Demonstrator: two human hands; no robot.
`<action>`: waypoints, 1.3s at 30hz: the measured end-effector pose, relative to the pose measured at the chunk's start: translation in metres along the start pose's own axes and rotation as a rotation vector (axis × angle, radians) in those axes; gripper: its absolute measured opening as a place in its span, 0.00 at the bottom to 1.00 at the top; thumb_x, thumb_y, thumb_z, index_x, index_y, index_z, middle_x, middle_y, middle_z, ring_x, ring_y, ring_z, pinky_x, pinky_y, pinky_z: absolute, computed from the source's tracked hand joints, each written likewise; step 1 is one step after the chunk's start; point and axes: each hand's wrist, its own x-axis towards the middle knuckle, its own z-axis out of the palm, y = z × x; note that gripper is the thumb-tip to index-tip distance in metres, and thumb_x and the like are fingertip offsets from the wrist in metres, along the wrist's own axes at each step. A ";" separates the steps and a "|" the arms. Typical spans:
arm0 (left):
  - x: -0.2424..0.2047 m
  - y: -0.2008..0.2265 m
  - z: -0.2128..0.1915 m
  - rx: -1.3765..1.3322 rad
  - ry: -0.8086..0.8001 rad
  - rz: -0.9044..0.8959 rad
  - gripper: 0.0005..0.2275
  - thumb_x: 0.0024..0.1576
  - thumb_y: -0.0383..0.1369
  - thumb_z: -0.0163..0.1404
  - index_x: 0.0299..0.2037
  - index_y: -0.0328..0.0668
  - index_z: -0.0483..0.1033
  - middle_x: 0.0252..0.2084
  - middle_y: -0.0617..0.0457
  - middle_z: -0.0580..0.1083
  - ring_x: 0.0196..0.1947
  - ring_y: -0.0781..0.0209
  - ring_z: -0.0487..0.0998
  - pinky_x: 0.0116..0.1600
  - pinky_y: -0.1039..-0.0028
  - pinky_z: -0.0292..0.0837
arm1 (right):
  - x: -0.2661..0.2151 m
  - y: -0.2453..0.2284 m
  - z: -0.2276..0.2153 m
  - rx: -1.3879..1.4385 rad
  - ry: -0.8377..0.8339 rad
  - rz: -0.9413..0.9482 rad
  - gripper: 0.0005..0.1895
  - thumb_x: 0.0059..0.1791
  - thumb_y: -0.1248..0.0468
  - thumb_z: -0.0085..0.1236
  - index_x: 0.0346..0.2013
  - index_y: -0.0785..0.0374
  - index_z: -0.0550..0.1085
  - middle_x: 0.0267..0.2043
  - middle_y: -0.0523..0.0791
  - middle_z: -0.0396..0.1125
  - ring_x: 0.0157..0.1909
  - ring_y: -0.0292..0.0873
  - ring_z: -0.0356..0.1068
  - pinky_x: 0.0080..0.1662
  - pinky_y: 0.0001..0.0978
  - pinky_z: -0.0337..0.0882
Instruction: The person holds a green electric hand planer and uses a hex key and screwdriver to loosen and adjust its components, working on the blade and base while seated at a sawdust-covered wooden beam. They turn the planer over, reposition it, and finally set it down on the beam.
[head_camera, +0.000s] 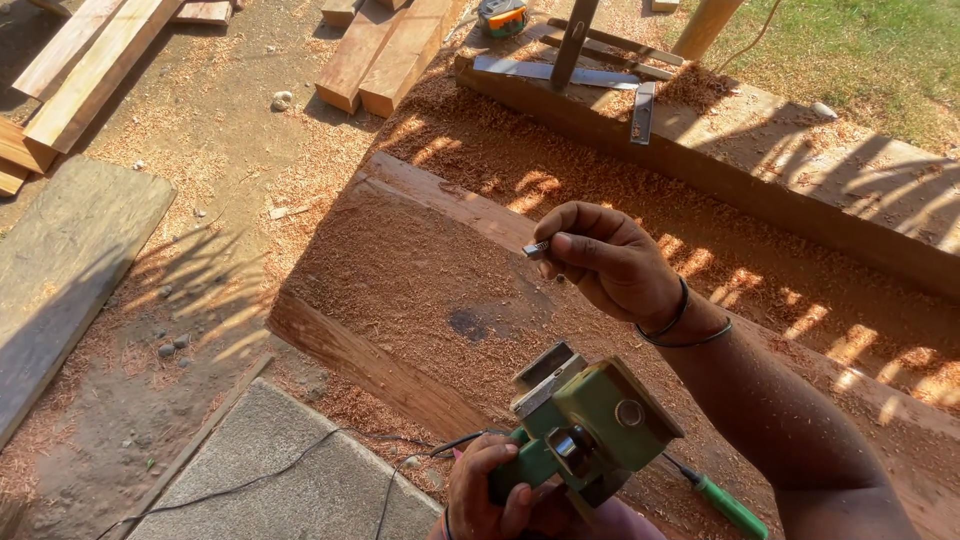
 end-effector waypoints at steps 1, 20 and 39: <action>0.001 0.002 0.000 0.000 0.000 -0.001 0.17 0.65 0.39 0.55 0.58 0.38 0.68 0.44 0.40 0.76 0.37 0.53 0.80 0.42 0.61 0.76 | -0.001 0.000 -0.001 0.000 0.001 0.000 0.12 0.59 0.69 0.52 0.55 0.73 0.73 0.49 0.49 0.72 0.47 0.40 0.74 0.50 0.33 0.75; 0.012 0.009 -0.003 0.057 -0.026 0.088 0.18 0.65 0.39 0.54 0.59 0.39 0.67 0.44 0.40 0.77 0.39 0.53 0.81 0.43 0.62 0.77 | 0.029 0.098 -0.119 -1.551 0.082 0.117 0.06 0.53 0.61 0.57 0.44 0.56 0.78 0.41 0.43 0.75 0.44 0.39 0.75 0.48 0.36 0.78; 0.039 0.043 -0.005 0.199 -0.106 -0.084 0.22 0.54 0.37 0.66 0.52 0.37 0.72 0.47 0.43 0.77 0.44 0.48 0.82 0.45 0.65 0.80 | -0.127 0.069 -0.095 -1.538 0.526 0.266 0.15 0.55 0.60 0.51 0.55 0.55 0.75 0.49 0.50 0.75 0.49 0.48 0.76 0.48 0.40 0.79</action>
